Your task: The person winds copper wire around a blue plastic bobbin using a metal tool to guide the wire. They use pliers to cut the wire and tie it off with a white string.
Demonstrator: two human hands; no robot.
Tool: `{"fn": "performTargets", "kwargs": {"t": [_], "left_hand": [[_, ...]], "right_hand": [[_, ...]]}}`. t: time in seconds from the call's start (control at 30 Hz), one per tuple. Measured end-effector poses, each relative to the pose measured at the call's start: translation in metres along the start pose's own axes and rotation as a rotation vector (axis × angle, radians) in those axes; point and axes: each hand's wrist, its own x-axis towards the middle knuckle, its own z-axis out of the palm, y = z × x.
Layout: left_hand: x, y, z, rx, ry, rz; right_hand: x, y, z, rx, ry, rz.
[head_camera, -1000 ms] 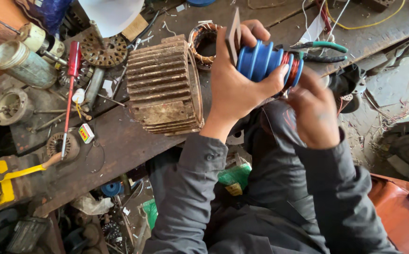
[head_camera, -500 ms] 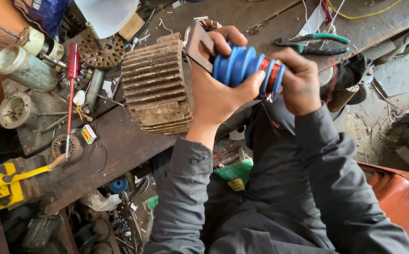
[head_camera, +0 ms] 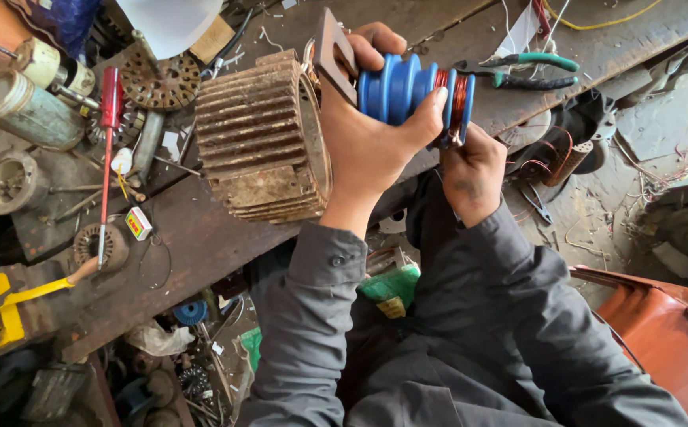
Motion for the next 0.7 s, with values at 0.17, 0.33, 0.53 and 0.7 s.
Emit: {"fn": "performTargets", "kwargs": {"t": [0.17, 0.33, 0.53, 0.7], "left_hand": [[-0.001, -0.009, 0.012, -0.031, 0.094, 0.037], [-0.006, -0.005, 0.022, 0.018, 0.162, 0.029], [-0.012, -0.001, 0.028, 0.049, 0.176, 0.037], [-0.013, 0.002, 0.028, 0.101, 0.163, 0.076]], "right_hand": [[-0.007, -0.013, -0.003, -0.156, -0.017, -0.165], [-0.013, -0.048, -0.014, -0.256, -0.042, -0.208], [-0.021, -0.097, -0.046, -0.316, -0.211, -0.097], [-0.029, -0.164, -0.078, -0.454, -0.231, -0.199]]}}
